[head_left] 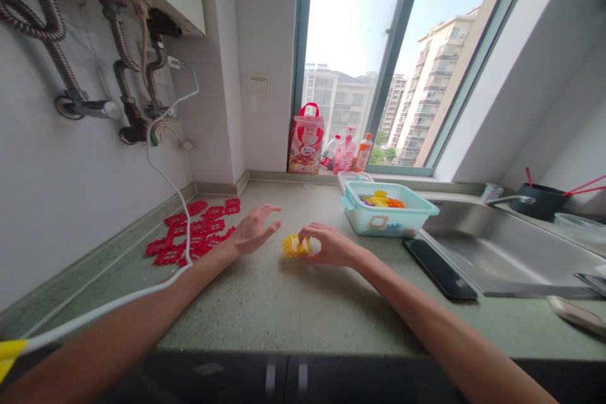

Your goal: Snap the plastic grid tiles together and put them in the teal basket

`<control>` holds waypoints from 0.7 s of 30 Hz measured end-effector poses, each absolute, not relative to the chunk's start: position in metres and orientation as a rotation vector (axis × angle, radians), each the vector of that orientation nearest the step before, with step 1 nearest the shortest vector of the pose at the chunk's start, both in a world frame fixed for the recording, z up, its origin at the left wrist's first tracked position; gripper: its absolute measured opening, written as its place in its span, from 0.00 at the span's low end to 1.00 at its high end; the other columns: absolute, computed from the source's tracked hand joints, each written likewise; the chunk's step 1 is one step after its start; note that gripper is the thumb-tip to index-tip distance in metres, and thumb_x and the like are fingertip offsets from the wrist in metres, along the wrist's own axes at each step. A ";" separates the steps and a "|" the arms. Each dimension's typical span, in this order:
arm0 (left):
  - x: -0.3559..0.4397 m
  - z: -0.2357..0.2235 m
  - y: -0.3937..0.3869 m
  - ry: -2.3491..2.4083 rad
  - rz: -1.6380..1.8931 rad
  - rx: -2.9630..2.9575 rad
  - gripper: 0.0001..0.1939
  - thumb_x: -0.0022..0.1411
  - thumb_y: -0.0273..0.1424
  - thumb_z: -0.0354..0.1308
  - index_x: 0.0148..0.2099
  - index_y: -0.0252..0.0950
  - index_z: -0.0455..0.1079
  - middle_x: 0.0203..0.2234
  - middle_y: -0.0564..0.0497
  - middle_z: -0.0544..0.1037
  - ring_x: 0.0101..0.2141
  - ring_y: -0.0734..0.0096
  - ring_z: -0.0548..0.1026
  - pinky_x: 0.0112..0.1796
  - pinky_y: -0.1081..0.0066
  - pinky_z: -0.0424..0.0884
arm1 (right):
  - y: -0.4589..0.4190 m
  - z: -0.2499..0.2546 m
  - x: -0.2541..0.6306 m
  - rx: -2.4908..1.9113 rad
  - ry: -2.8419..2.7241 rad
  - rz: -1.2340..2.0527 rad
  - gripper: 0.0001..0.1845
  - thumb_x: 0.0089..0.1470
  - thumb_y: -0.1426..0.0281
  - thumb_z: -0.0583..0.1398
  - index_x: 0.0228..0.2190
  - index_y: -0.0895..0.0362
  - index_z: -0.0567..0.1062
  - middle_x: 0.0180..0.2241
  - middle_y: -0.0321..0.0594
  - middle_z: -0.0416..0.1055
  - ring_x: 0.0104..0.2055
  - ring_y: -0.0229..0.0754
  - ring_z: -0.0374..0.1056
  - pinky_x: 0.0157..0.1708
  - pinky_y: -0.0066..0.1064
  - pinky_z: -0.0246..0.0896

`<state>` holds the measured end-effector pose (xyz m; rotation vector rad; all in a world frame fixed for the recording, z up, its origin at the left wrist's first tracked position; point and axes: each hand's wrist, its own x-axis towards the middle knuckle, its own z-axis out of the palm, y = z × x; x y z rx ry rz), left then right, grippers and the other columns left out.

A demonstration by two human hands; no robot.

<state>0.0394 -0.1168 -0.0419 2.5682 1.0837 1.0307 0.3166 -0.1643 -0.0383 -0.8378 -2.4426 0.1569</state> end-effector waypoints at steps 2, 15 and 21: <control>0.038 -0.042 -0.115 1.093 1.032 2.572 0.26 0.72 0.51 0.49 0.61 0.40 0.71 0.56 0.43 0.76 0.58 0.51 0.72 0.61 0.52 0.67 | -0.159 -0.023 0.333 -0.835 -2.319 0.014 0.13 0.54 0.67 0.70 0.41 0.52 0.77 0.41 0.40 0.79 0.43 0.46 0.74 0.47 0.35 0.67; 0.040 -0.044 -0.116 1.099 0.914 2.693 0.22 0.72 0.48 0.52 0.56 0.41 0.76 0.56 0.43 0.75 0.57 0.52 0.72 0.60 0.49 0.66 | -0.133 0.017 0.517 -1.854 -1.438 -0.754 0.21 0.59 0.51 0.61 0.42 0.55 0.77 0.35 0.50 0.79 0.38 0.55 0.73 0.39 0.40 0.63; 0.039 -0.049 -0.113 1.171 0.873 2.688 0.23 0.72 0.50 0.51 0.55 0.42 0.77 0.57 0.44 0.75 0.58 0.52 0.72 0.60 0.49 0.67 | -0.141 0.016 0.542 -2.095 -1.295 -0.651 0.27 0.58 0.45 0.62 0.45 0.54 0.79 0.34 0.52 0.79 0.37 0.56 0.74 0.37 0.40 0.63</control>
